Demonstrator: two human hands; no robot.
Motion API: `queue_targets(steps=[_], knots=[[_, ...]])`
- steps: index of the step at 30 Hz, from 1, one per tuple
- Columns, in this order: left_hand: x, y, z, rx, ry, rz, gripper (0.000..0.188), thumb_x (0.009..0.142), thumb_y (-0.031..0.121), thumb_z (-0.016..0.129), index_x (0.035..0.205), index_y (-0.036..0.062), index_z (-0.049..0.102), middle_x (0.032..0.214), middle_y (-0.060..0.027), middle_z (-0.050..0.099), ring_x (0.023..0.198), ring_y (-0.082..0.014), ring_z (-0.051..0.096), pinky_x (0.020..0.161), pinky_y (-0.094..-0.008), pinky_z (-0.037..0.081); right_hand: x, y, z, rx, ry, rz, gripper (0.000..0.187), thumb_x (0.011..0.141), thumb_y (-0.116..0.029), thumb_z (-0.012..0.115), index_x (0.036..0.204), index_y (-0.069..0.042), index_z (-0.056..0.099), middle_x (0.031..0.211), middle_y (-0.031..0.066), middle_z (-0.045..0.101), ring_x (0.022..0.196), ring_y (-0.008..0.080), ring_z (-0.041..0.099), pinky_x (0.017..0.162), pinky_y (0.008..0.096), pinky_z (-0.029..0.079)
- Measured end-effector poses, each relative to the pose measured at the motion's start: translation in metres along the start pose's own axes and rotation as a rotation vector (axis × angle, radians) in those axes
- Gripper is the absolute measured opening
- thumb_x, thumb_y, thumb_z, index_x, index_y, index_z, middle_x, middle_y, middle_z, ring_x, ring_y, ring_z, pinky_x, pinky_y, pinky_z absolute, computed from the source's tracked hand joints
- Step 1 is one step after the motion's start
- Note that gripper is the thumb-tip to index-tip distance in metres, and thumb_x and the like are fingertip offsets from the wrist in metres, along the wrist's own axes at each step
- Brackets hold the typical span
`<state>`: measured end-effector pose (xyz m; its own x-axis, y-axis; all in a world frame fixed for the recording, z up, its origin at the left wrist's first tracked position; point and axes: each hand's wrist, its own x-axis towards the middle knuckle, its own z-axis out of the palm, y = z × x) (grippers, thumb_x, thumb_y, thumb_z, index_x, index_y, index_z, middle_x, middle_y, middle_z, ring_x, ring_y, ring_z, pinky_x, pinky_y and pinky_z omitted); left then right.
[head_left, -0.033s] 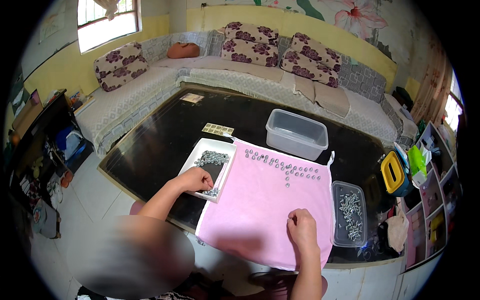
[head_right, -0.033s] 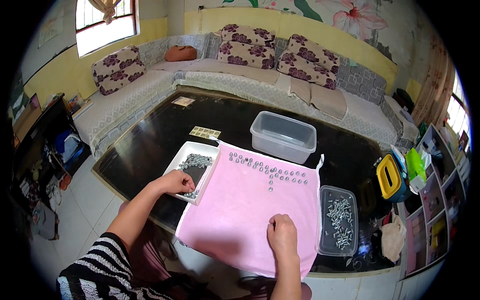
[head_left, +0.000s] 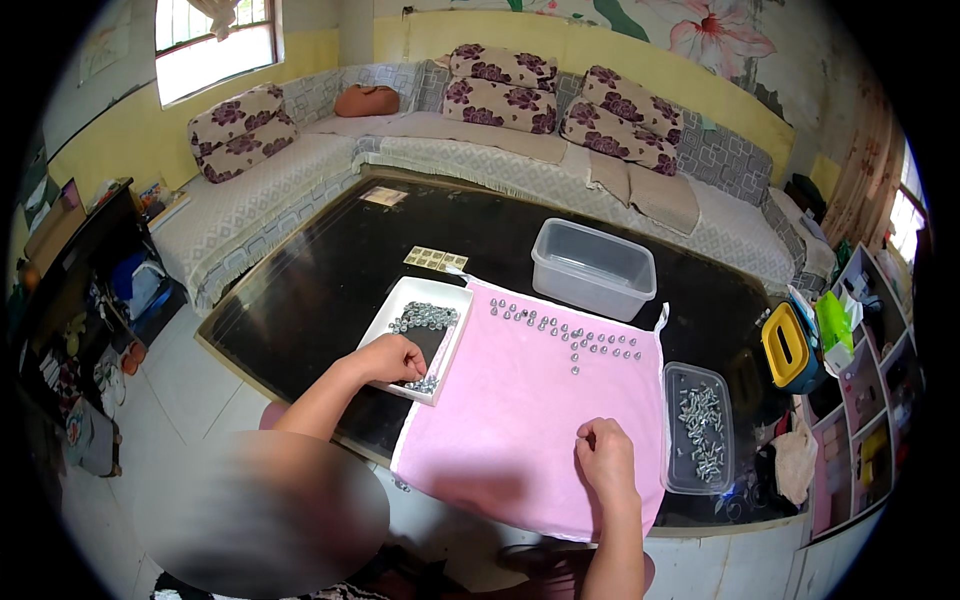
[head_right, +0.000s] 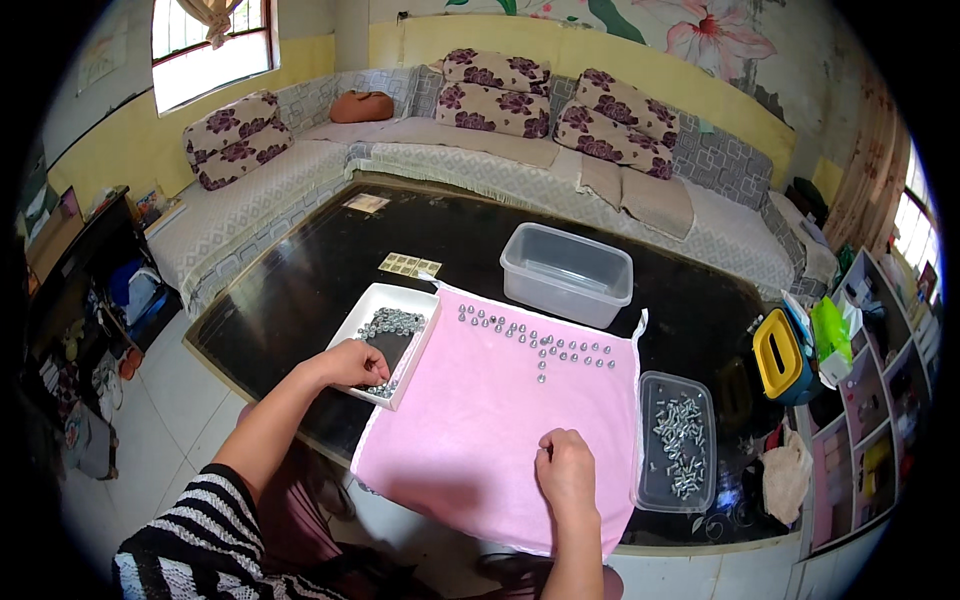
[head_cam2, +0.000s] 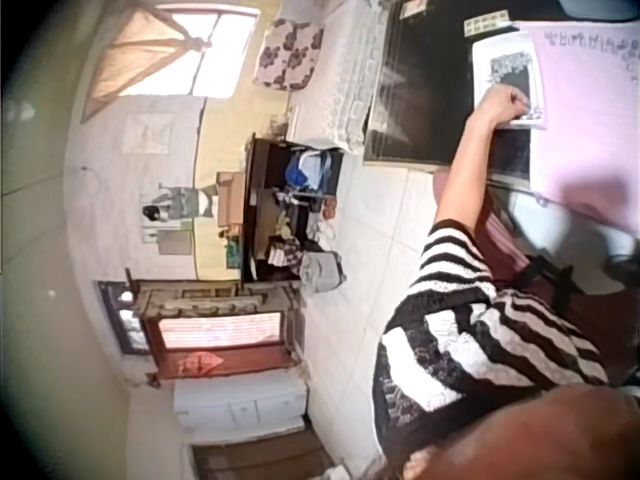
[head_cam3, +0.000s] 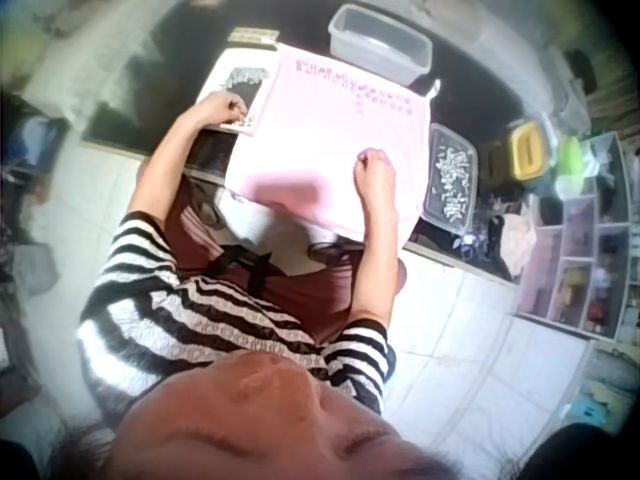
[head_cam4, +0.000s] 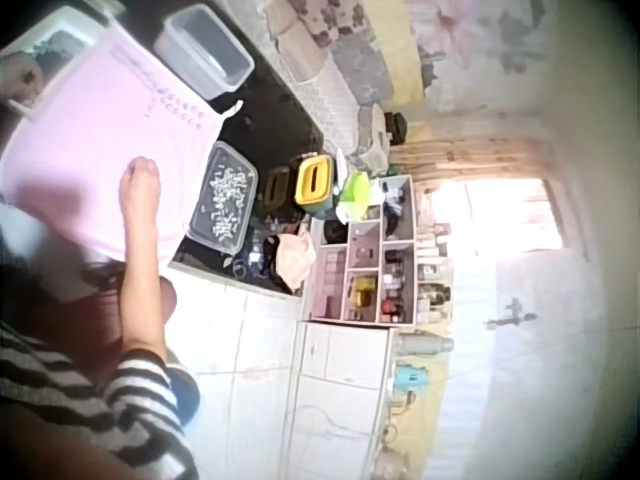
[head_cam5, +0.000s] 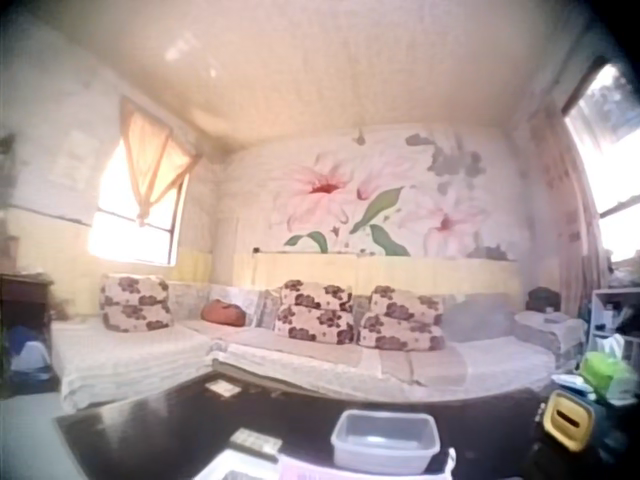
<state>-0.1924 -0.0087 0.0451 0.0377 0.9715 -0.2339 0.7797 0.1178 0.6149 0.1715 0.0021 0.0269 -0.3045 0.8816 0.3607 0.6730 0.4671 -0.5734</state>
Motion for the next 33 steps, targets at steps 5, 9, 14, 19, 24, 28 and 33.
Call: queue_targets(steps=[5,9,14,19,24,28,33], knots=[[0.004,0.004,-0.006,0.097,-0.079,0.007,0.014,0.066,0.007,0.065,0.080,0.0040,0.064,0.067,-0.0013,0.061,0.063,-0.0097,0.056,0.060,-0.0242,0.045,-0.001,0.005,-0.005,0.029,0.027,0.042,0.008,0.066,0.001,0.057,0.073,-0.002,0.059,0.075,0.0154,0.055,0.066,0.0309,0.055,0.063,0.0380,0.046],[0.004,0.002,-0.006,0.132,-0.072,0.023,0.013,0.065,0.008,0.066,0.078,0.0042,0.063,0.065,-0.0009,0.059,0.062,-0.0102,0.056,0.059,-0.0243,0.045,-0.001,0.001,-0.008,-0.005,0.014,0.054,0.009,0.066,0.001,0.057,0.074,-0.002,0.060,0.076,0.0159,0.056,0.066,0.0312,0.056,0.063,0.0381,0.046],[0.001,0.011,0.001,-0.036,0.084,0.062,0.009,0.068,0.008,0.067,0.073,0.0025,0.061,0.065,-0.0003,0.059,0.061,-0.0062,0.054,0.058,-0.0210,0.044,-0.003,0.008,-0.004,-0.062,0.055,0.001,0.006,0.067,0.000,0.058,0.072,-0.002,0.058,0.075,0.0160,0.056,0.066,0.0308,0.056,0.062,0.0386,0.046],[-0.008,0.038,0.006,-0.642,0.179,0.131,0.011,0.075,0.006,0.064,0.083,-0.0009,0.062,0.073,-0.0025,0.061,0.063,-0.0061,0.055,0.059,-0.0195,0.045,-0.005,0.013,-0.012,-0.103,0.018,0.034,0.005,0.066,-0.002,0.059,0.070,-0.002,0.056,0.071,0.0152,0.057,0.064,0.0305,0.056,0.061,0.0369,0.046],[-0.011,0.078,0.051,-1.070,-0.061,0.195,0.015,0.081,0.006,0.058,0.094,-0.0010,0.059,0.080,-0.0071,0.060,0.067,-0.0101,0.058,0.064,-0.0235,0.050,-0.001,0.008,-0.003,0.370,0.057,0.243,0.008,0.069,-0.004,0.059,0.077,-0.001,0.058,0.061,0.0048,0.054,0.055,0.0137,0.051,0.054,0.0254,0.043],[0.007,0.092,0.102,-1.167,-0.237,0.174,0.019,0.084,0.007,0.055,0.101,0.0006,0.057,0.082,-0.0052,0.059,0.072,-0.0099,0.057,0.069,-0.0240,0.050,-0.001,0.012,0.021,0.850,-0.076,0.350,0.009,0.079,-0.002,0.052,0.084,0.001,0.059,0.064,-0.0001,0.052,0.057,0.0060,0.047,0.052,0.0192,0.039],[0.022,0.106,0.134,-1.235,-0.314,0.138,0.019,0.081,0.007,0.058,0.099,0.0005,0.057,0.085,-0.0053,0.059,0.076,-0.0109,0.058,0.073,-0.0242,0.050,-0.001,0.005,0.031,1.049,-0.131,0.446,0.008,0.084,-0.004,0.050,0.086,0.000,0.055,0.073,0.0050,0.057,0.062,0.0101,0.053,0.056,0.0213,0.045]])
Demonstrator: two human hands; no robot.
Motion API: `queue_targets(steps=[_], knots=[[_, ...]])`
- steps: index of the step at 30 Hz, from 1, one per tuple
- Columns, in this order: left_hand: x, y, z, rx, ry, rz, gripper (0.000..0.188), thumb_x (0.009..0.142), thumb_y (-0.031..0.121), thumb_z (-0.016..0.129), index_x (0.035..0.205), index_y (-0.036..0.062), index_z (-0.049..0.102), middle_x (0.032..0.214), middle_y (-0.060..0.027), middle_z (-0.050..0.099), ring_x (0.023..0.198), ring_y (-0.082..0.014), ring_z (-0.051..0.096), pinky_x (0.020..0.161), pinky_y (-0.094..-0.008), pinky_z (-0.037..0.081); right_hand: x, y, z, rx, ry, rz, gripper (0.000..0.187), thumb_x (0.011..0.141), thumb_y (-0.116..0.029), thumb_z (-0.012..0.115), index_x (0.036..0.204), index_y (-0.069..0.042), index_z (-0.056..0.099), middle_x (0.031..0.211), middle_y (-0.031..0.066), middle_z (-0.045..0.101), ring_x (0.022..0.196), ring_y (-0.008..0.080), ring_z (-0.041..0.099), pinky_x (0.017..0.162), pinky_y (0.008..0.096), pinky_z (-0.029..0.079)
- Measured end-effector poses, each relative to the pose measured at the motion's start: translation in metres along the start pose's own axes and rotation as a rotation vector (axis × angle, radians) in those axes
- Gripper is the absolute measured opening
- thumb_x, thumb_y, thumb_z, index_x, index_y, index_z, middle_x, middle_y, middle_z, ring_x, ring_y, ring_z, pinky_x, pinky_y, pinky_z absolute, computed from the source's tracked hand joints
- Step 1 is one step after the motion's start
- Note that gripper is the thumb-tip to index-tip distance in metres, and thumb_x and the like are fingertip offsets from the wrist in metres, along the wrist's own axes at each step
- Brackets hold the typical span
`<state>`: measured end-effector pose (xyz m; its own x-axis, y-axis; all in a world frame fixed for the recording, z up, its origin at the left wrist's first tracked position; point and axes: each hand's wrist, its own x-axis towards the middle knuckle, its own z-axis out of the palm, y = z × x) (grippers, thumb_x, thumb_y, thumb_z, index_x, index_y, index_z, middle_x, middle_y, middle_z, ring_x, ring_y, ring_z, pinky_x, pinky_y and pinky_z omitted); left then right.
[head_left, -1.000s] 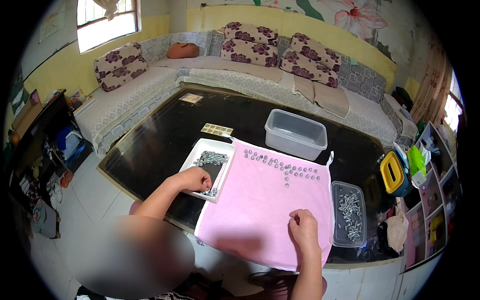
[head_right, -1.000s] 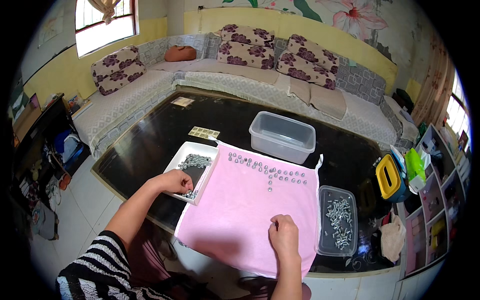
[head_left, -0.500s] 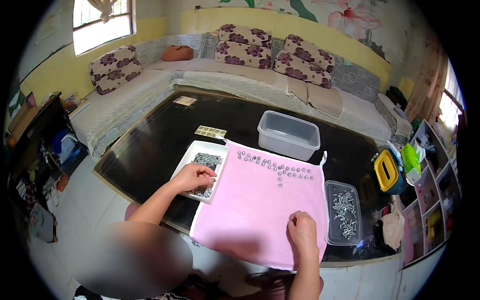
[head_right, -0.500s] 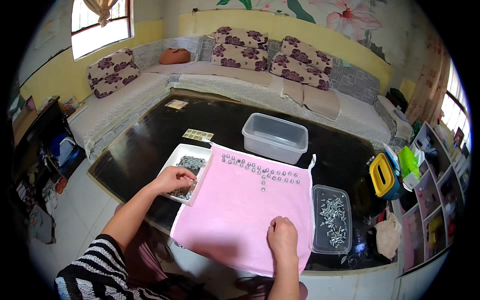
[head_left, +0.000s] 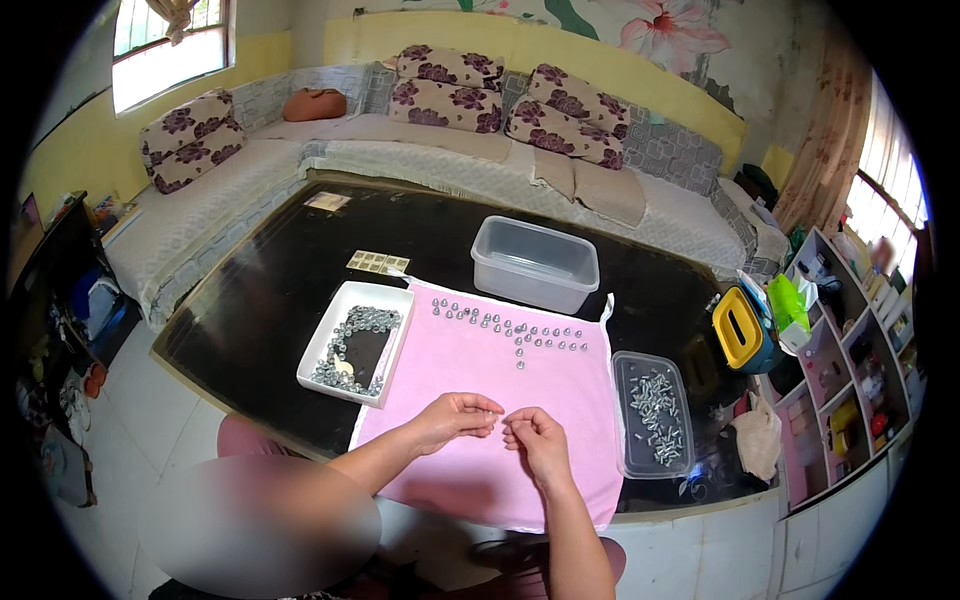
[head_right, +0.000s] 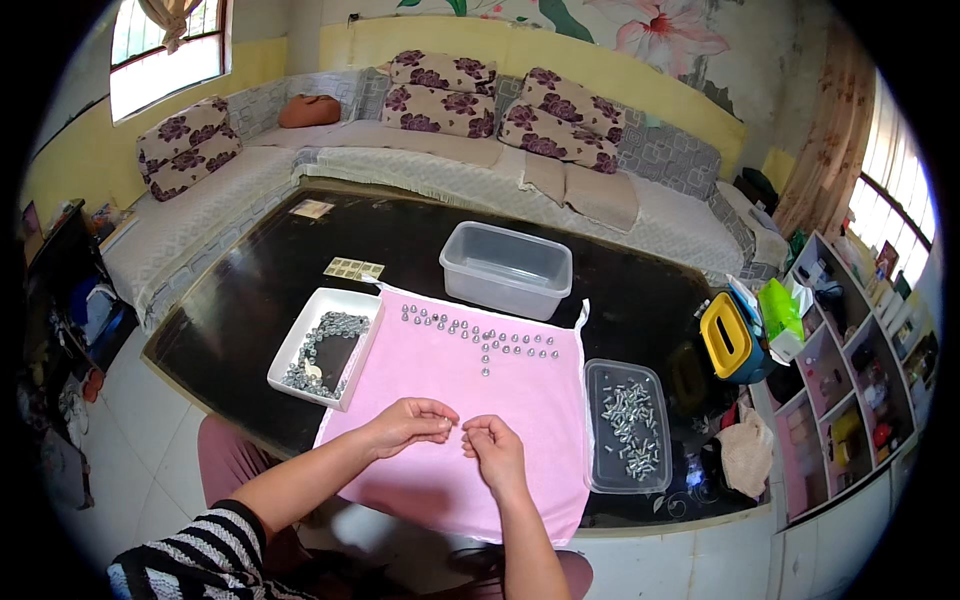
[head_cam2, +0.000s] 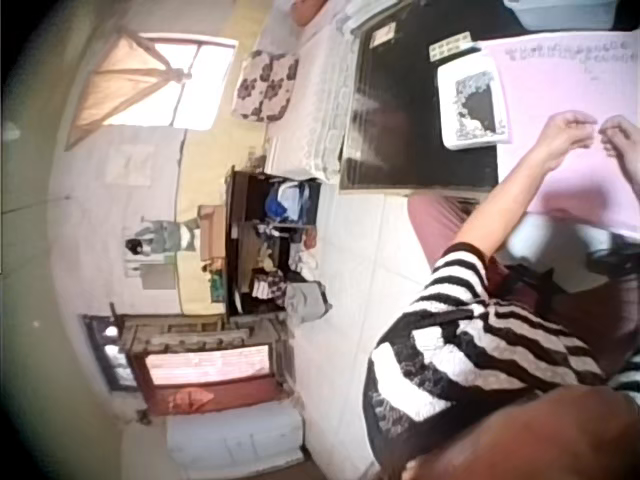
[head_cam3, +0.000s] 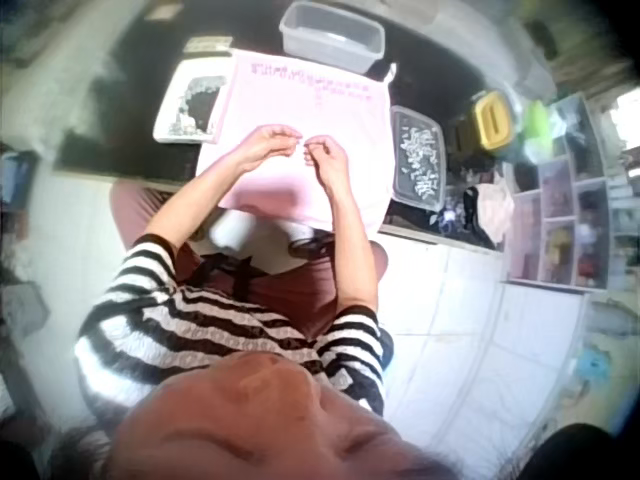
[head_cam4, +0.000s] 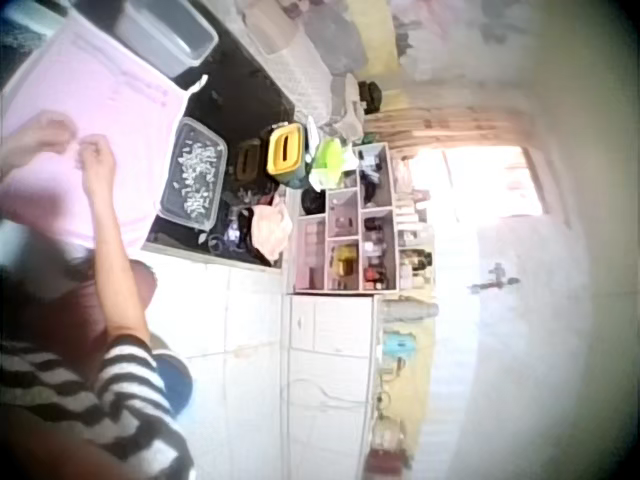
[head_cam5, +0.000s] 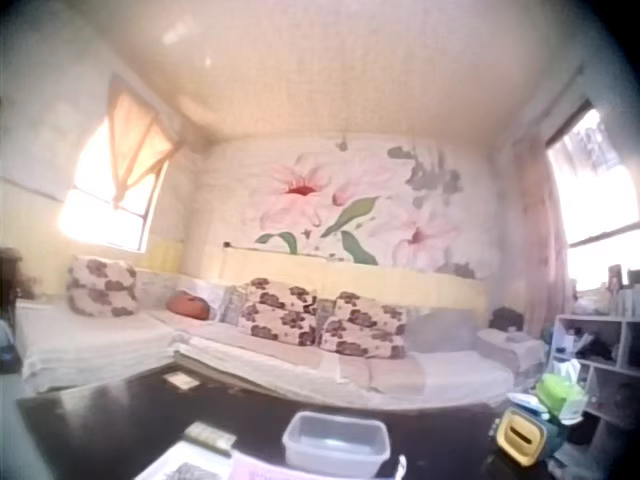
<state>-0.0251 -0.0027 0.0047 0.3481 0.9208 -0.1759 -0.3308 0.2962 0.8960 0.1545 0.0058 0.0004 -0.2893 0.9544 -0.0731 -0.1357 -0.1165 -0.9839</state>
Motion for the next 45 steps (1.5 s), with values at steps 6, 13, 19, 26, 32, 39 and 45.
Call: queue_targets(steps=[6,13,19,26,32,39,45], knots=[[-0.002,-0.002,0.005,0.018,0.030,0.054,0.017,0.081,0.006,0.058,0.096,-0.0022,0.056,0.089,-0.0107,0.061,0.080,-0.0154,0.060,0.076,-0.0266,0.050,0.000,-0.003,0.014,0.072,0.037,0.003,0.005,0.083,-0.004,0.052,0.084,0.000,0.054,0.074,0.0047,0.057,0.062,0.0084,0.053,0.056,0.0203,0.045],[-0.005,-0.005,0.001,-0.059,0.034,0.141,0.021,0.081,0.006,0.059,0.100,-0.0019,0.056,0.094,-0.0116,0.061,0.084,-0.0141,0.060,0.078,-0.0261,0.048,0.001,-0.014,0.027,0.276,0.127,-0.032,0.007,0.082,0.000,0.053,0.088,0.002,0.054,0.075,0.0073,0.059,0.060,0.0101,0.054,0.055,0.0205,0.045],[-0.005,-0.005,0.002,-0.035,0.035,0.152,0.024,0.082,0.007,0.057,0.103,-0.0025,0.056,0.096,-0.0107,0.061,0.084,-0.0136,0.060,0.077,-0.0249,0.049,0.004,-0.001,0.014,0.236,0.046,0.009,0.014,0.083,-0.002,0.052,0.096,0.004,0.054,0.082,0.0109,0.060,0.072,0.0152,0.060,0.067,0.0250,0.050],[-0.004,-0.001,0.005,-0.057,0.106,0.124,0.021,0.085,0.007,0.054,0.104,-0.0014,0.056,0.097,-0.0114,0.061,0.085,-0.0140,0.060,0.077,-0.0248,0.049,0.003,-0.006,0.025,0.373,0.095,0.015,0.011,0.084,-0.005,0.052,0.093,0.001,0.055,0.082,0.0095,0.061,0.068,0.0107,0.056,0.060,0.0213,0.045],[-0.005,0.000,0.005,-0.074,0.108,0.127,0.019,0.084,0.010,0.055,0.100,0.0002,0.057,0.094,-0.0089,0.062,0.082,-0.0112,0.058,0.073,-0.0232,0.048,0.004,-0.002,0.021,0.349,0.081,-0.004,0.015,0.084,-0.006,0.052,0.097,0.002,0.055,0.082,0.0095,0.061,0.066,0.0096,0.055,0.057,0.0198,0.044],[-0.003,-0.006,0.002,0.037,0.088,0.167,0.018,0.082,0.013,0.059,0.096,0.0019,0.059,0.087,-0.0046,0.062,0.072,-0.0076,0.056,0.066,-0.0207,0.046,0.004,-0.003,0.024,0.311,0.062,0.043,0.012,0.085,-0.003,0.050,0.095,0.002,0.054,0.079,0.0083,0.060,0.065,0.0119,0.057,0.059,0.0211,0.048],[-0.004,-0.003,0.005,0.004,0.133,0.161,0.018,0.082,0.013,0.060,0.096,0.0019,0.058,0.086,-0.0042,0.062,0.071,-0.0080,0.056,0.067,-0.0209,0.046,0.003,-0.006,0.028,0.366,0.098,-0.001,0.011,0.084,-0.004,0.051,0.094,0.002,0.054,0.079,0.0074,0.060,0.067,0.0115,0.057,0.062,0.0217,0.048]])
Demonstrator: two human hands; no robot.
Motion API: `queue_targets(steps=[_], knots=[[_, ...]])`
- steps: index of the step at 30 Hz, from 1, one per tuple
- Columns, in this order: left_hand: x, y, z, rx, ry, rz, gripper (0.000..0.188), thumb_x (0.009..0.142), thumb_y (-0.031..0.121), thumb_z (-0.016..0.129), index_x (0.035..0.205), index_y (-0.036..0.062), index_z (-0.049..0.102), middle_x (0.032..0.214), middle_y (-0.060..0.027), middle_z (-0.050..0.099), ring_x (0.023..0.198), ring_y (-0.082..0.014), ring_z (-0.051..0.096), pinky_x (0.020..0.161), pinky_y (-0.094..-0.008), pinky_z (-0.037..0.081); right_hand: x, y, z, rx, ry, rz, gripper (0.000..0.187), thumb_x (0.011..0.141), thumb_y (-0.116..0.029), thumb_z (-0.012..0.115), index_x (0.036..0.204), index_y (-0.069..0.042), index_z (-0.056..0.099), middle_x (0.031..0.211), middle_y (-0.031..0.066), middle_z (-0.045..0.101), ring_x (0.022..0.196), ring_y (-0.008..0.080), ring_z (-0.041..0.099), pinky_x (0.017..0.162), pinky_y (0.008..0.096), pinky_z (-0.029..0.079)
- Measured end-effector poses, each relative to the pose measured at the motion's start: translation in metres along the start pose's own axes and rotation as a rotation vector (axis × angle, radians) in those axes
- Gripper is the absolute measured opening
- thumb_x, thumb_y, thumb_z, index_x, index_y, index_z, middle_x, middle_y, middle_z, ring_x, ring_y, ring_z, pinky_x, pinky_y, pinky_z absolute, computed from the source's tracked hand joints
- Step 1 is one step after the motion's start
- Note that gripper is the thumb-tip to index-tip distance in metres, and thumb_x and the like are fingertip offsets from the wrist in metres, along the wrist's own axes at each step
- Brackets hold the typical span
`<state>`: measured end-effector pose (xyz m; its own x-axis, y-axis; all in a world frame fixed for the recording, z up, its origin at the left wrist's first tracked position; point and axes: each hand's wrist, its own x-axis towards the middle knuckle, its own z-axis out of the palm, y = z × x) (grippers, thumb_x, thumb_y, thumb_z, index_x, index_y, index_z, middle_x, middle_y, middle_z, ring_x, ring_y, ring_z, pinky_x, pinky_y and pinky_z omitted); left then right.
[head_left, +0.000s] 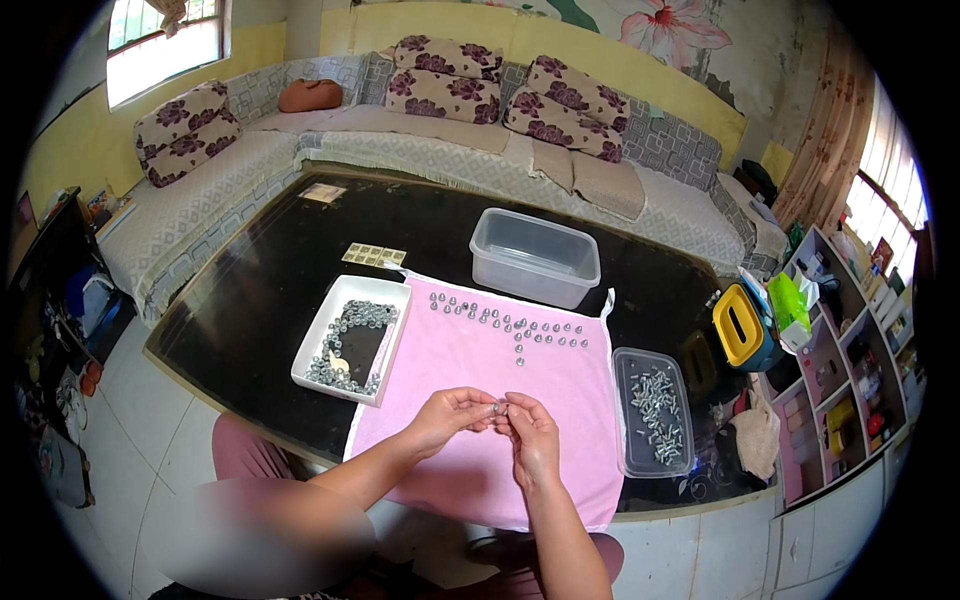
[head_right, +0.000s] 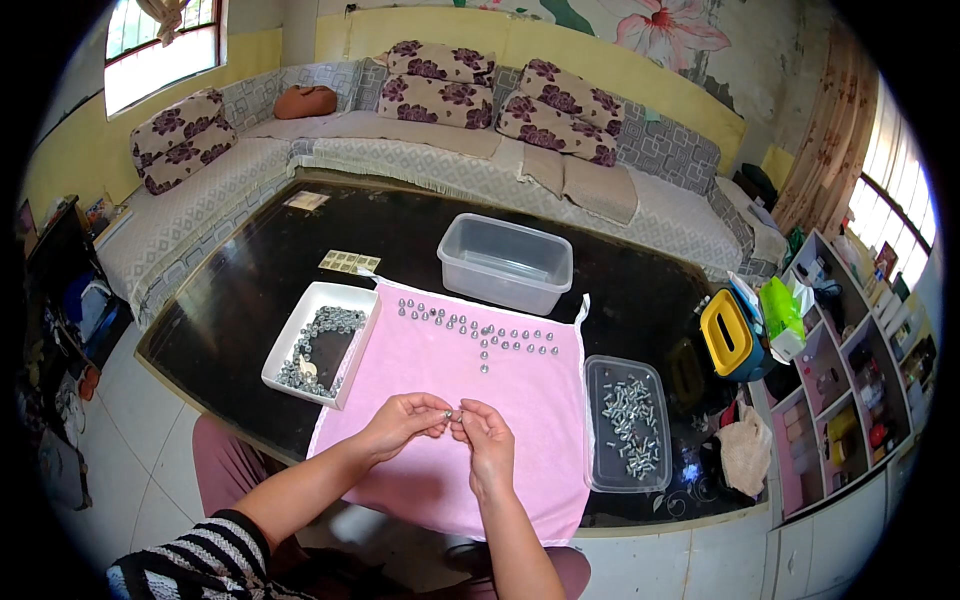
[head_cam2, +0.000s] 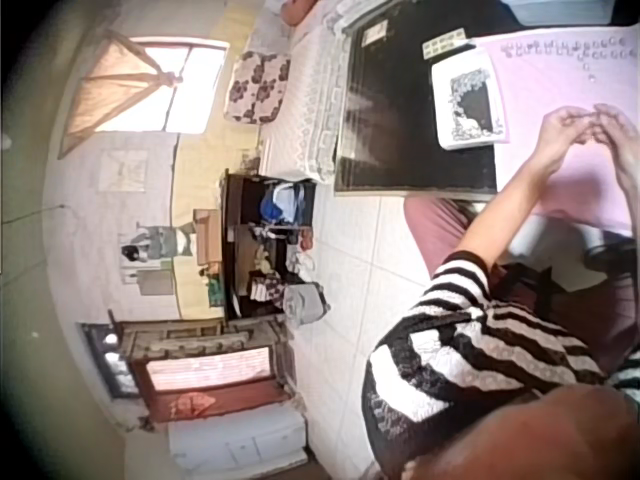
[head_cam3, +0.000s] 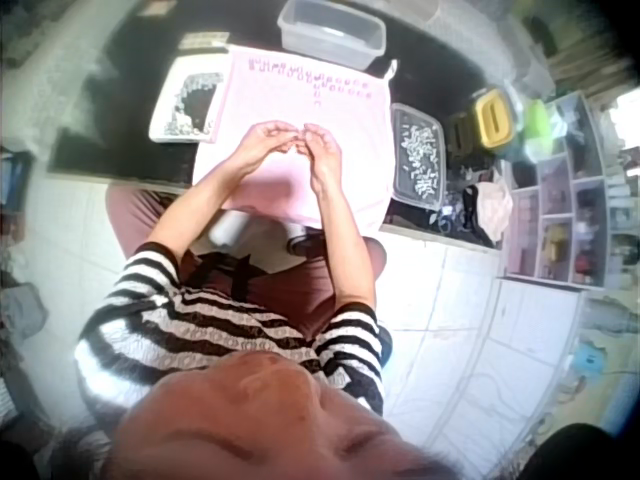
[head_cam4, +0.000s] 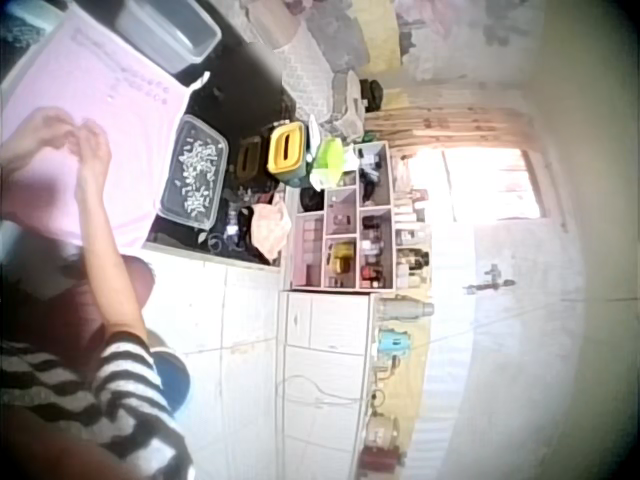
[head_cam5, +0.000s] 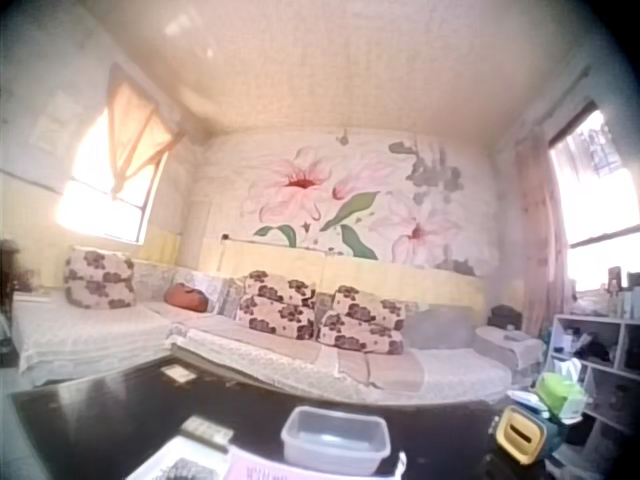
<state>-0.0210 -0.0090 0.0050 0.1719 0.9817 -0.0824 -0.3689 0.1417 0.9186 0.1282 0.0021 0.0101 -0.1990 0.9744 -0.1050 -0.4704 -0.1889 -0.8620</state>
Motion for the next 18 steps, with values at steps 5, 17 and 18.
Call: queue_targets(steps=[5,17,18], knots=[[0.001,-0.001,-0.002,-0.015,-0.006,-0.026,0.017,0.082,0.012,0.059,0.096,0.0019,0.058,0.086,-0.0051,0.061,0.072,-0.0090,0.057,0.068,-0.0214,0.047,0.004,0.009,-0.004,-0.001,0.016,-0.030,0.013,0.083,-0.006,0.055,0.094,0.001,0.055,0.080,0.0060,0.060,0.070,0.0097,0.055,0.061,0.0203,0.044],[0.003,-0.003,-0.005,-0.081,-0.014,-0.026,0.015,0.085,0.012,0.056,0.096,0.0021,0.056,0.086,-0.0052,0.060,0.075,-0.0099,0.058,0.071,-0.0226,0.048,0.002,0.003,0.004,0.049,0.039,-0.053,0.018,0.083,-0.001,0.052,0.100,0.004,0.052,0.089,0.0132,0.061,0.074,0.0135,0.060,0.071,0.0249,0.050],[0.004,-0.003,-0.005,-0.078,-0.012,-0.028,0.015,0.085,0.012,0.056,0.096,0.0021,0.056,0.086,-0.0050,0.060,0.075,-0.0098,0.058,0.071,-0.0226,0.048,0.002,0.002,0.005,0.056,0.043,-0.064,0.019,0.083,-0.001,0.052,0.101,0.004,0.051,0.090,0.0136,0.061,0.074,0.0135,0.060,0.071,0.0252,0.050]])
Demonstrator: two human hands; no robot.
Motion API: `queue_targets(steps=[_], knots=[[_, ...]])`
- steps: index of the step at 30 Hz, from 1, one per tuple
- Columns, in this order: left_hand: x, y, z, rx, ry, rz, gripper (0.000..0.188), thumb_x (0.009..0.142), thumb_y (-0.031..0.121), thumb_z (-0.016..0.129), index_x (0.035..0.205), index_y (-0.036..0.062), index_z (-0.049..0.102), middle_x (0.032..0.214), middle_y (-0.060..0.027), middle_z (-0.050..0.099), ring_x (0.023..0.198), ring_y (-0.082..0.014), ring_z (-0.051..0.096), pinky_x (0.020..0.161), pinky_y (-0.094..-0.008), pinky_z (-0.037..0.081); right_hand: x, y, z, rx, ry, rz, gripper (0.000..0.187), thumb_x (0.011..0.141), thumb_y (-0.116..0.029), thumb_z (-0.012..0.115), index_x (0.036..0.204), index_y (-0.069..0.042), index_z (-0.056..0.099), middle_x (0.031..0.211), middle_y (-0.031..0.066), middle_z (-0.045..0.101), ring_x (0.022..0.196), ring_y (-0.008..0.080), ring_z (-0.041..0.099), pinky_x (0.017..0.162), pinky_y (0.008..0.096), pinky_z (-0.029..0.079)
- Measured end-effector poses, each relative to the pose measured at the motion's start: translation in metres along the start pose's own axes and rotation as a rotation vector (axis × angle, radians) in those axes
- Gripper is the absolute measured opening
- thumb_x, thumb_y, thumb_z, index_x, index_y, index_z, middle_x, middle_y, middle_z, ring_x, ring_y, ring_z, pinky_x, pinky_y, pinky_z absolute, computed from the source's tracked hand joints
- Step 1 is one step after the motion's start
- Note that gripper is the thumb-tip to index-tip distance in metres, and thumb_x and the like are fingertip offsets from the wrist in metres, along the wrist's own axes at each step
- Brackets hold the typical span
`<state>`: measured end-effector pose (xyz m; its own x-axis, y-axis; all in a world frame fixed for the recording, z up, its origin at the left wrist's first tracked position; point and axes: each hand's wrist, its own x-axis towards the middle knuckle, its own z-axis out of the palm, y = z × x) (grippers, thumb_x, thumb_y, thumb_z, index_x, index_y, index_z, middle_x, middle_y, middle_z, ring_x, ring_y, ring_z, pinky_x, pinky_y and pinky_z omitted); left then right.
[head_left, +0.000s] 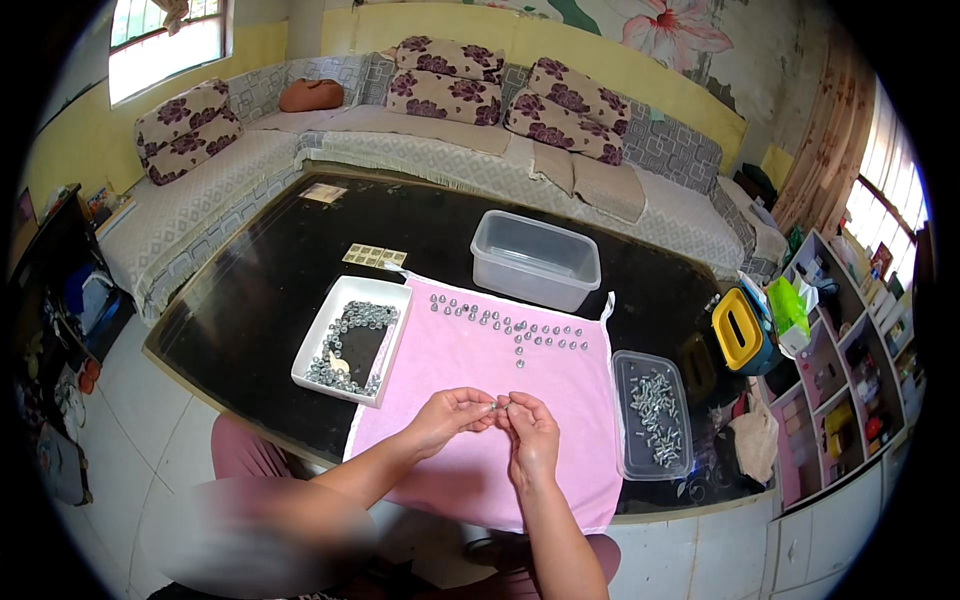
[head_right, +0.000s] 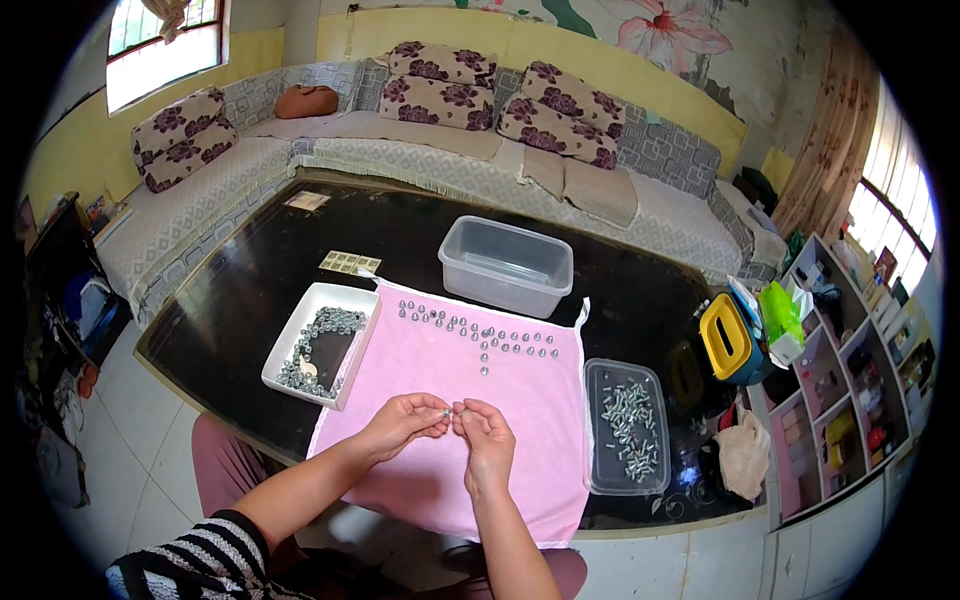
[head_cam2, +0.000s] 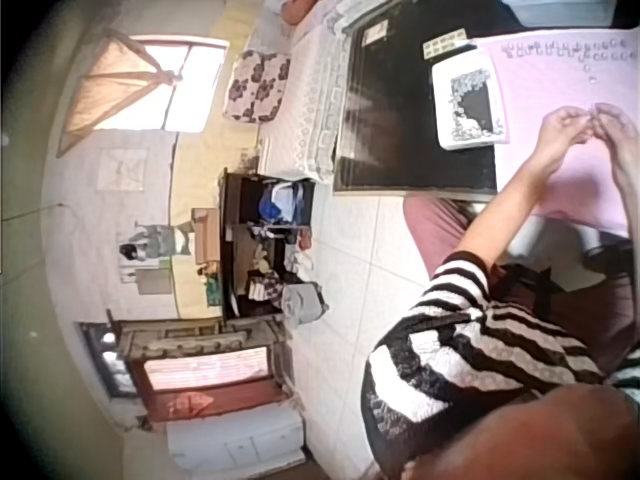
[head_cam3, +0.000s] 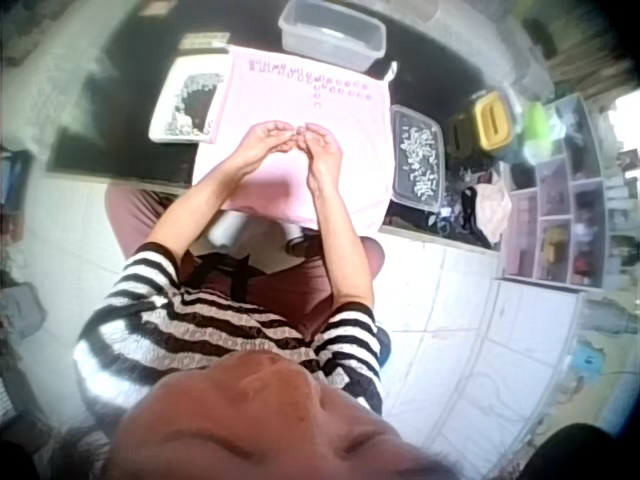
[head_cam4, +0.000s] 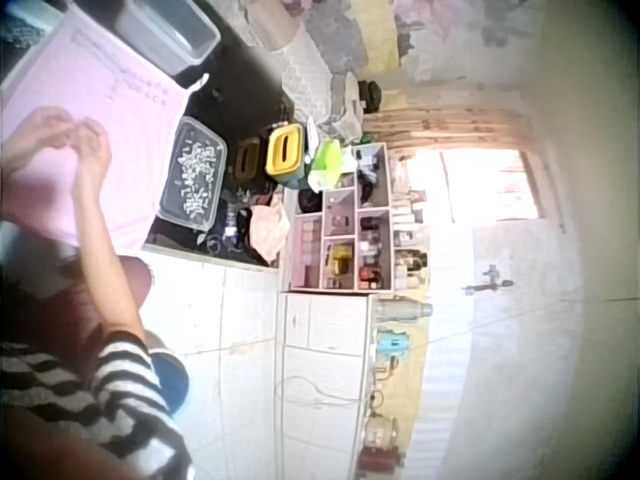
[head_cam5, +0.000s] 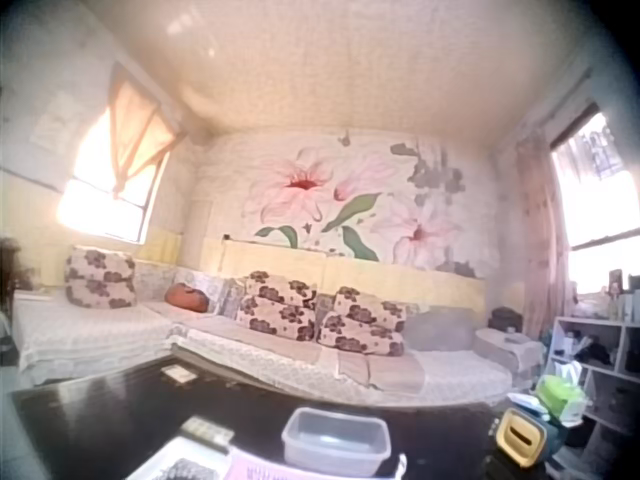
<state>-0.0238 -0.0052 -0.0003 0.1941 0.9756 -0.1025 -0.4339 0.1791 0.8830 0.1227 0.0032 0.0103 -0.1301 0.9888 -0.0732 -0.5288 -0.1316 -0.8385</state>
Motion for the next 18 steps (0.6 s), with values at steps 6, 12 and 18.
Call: queue_targets(steps=[6,12,18], knots=[[0.001,-0.001,-0.001,-0.016,-0.003,0.008,0.015,0.085,0.011,0.055,0.096,0.0018,0.055,0.087,-0.0047,0.060,0.078,-0.0101,0.058,0.072,-0.0229,0.048,-0.004,0.002,0.009,0.043,0.000,-0.037,0.022,0.084,-0.001,0.051,0.105,0.004,0.050,0.099,0.0162,0.059,0.086,0.0159,0.058,0.079,0.0259,0.047],[0.001,-0.001,-0.001,-0.042,0.001,0.014,0.015,0.085,0.010,0.055,0.097,0.0018,0.056,0.089,-0.0048,0.059,0.080,-0.0104,0.057,0.073,-0.0232,0.049,-0.005,0.007,0.015,0.022,0.031,-0.061,0.022,0.084,-0.002,0.051,0.105,0.005,0.050,0.103,0.0171,0.058,0.092,0.0172,0.056,0.082,0.0261,0.044],[0.000,0.002,0.002,-0.055,-0.001,0.000,0.015,0.084,0.008,0.055,0.097,0.0011,0.056,0.092,-0.0054,0.058,0.081,-0.0111,0.057,0.075,-0.0230,0.049,-0.004,0.012,0.016,-0.021,0.041,-0.074,0.020,0.084,-0.001,0.051,0.103,0.005,0.052,0.101,0.0170,0.058,0.089,0.0161,0.057,0.081,0.0256,0.045]])
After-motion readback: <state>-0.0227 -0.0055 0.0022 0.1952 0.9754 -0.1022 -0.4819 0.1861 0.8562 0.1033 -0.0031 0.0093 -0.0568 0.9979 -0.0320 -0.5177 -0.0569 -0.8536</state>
